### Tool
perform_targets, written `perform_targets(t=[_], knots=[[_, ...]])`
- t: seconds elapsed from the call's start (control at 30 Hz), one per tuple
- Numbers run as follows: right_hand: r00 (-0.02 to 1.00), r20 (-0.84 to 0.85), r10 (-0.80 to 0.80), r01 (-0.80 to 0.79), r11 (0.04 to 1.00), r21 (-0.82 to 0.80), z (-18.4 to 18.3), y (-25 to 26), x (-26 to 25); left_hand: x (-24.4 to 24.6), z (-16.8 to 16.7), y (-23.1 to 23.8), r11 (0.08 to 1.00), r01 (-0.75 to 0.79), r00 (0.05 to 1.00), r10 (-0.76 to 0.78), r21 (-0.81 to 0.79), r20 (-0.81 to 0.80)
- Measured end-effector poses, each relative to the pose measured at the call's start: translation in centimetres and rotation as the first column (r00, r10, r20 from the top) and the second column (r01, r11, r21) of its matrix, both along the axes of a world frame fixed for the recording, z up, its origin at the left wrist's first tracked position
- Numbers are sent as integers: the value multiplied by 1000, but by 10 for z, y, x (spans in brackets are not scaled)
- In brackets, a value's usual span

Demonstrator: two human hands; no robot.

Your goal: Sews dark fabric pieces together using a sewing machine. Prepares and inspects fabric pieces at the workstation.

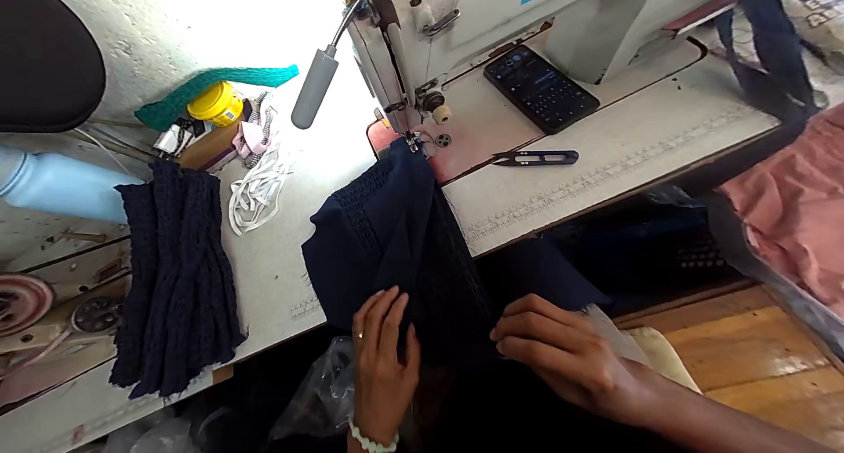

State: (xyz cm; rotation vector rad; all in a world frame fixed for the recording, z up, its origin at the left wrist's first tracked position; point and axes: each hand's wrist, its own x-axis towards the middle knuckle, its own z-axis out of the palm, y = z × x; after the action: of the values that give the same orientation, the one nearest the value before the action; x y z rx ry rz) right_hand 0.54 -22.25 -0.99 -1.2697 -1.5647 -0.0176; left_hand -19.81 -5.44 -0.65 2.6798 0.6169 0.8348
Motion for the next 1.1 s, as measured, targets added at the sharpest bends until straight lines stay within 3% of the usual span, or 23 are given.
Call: perform_targets(t=[0.2,0.4,0.67,0.87,1.1], knots=[[995,-87,-57,57,998,0,-8,0,-3,1,1,21,999,37,997,-38,18,63],[995,-100,-13,17,999,32,-1,-3,-5,28,27,-33,983,173,958,-154,-57,244],[996,40,-75,72,995,67,8,-5,-3,34,26,-53,980,196,964,-200,44,176],[995,97,-8,0,997,79,9,-2,1,34,28,-55,972,186,968,-207,145,142],[991,133,6,-8,1000,12,13,2,3,37,18,-52,969,221,962,-235,105,141]])
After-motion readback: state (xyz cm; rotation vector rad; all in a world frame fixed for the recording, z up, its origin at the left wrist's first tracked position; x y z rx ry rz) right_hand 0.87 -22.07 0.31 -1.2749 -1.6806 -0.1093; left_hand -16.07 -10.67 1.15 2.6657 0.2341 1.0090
